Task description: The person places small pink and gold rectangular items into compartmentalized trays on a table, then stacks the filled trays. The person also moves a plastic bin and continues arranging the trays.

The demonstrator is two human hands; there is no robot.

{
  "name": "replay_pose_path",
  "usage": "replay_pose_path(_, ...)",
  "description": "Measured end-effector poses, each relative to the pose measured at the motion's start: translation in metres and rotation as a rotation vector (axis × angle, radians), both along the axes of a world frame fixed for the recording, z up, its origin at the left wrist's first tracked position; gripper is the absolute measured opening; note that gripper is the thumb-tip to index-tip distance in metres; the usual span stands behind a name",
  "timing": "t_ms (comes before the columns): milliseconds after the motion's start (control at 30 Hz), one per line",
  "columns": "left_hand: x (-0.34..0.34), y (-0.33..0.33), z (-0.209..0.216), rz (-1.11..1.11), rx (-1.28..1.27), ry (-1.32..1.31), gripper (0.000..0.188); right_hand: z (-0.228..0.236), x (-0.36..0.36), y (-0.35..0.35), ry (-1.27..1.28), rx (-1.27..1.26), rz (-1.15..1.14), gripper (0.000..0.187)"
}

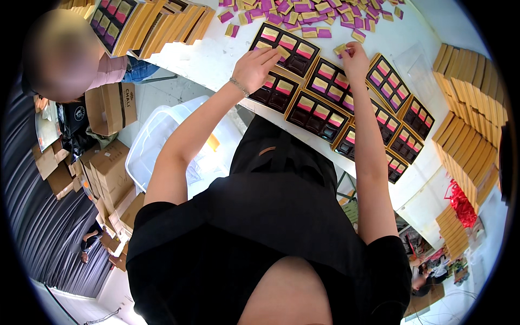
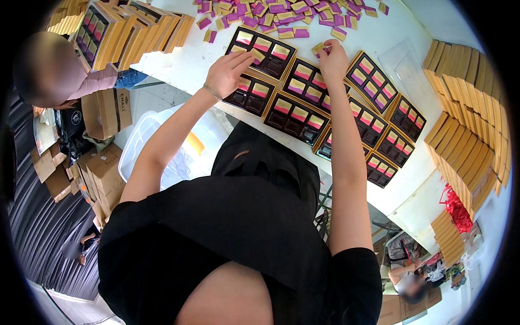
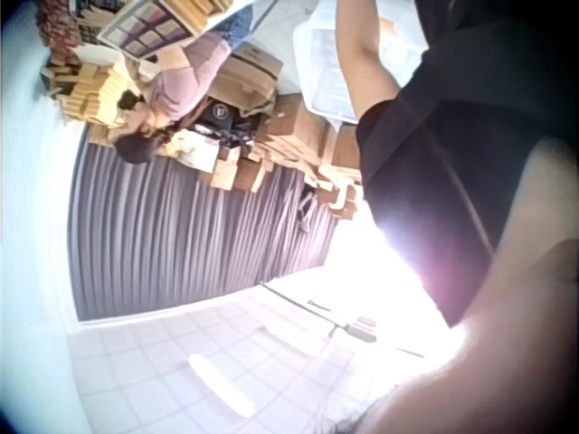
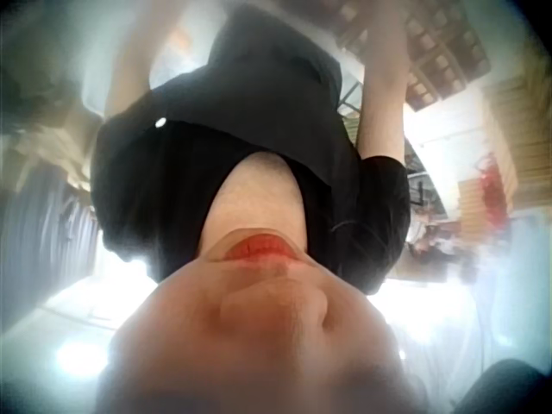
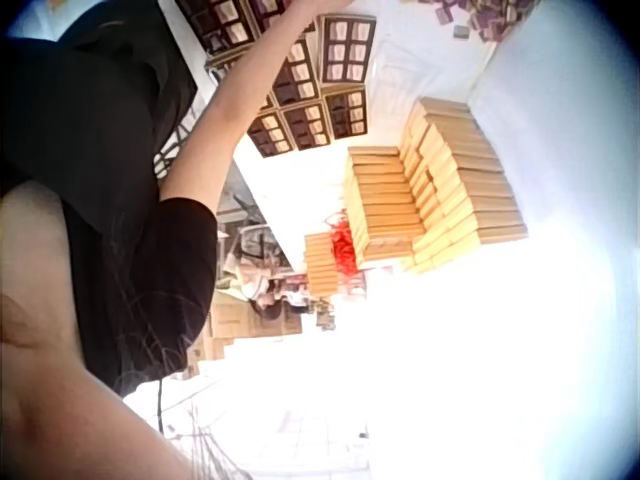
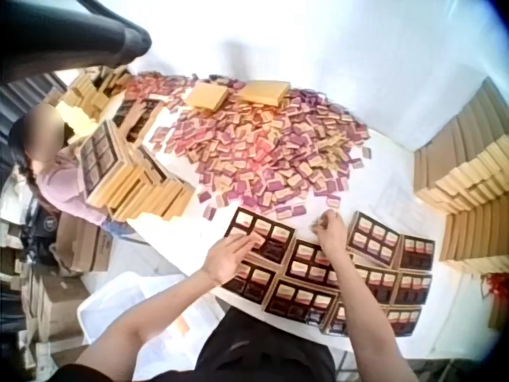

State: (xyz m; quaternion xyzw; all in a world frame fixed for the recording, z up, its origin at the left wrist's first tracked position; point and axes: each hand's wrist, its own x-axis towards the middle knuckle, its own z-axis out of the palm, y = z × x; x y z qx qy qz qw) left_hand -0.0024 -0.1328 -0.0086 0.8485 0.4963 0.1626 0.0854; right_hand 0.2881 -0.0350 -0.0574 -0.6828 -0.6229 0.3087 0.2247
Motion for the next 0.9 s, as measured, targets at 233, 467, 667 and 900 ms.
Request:
replay_pose_path(233,0.007,-0.014,-0.013,-0.065,-0.190,0.339,0.059,0.042,-0.022,-0.033,0.845,-0.228,-0.213,0.025)
replay_pose_path(467,0.018,-0.018,-0.012,0.003,-0.239,0.388,0.049,0.061,-0.066,-0.061,0.897,-0.417,-0.336,0.012)
replay_pose_path(667,0.037,-0.021,0.000,0.069,-0.165,0.236,0.059,0.038,-0.100,-0.095,0.823,-0.303,-0.366,0.011)
replay_pose_path(900,0.048,-0.024,-0.007,0.013,-0.164,0.196,0.059,0.063,-0.078,-0.098,0.569,-0.445,-0.158,0.016)
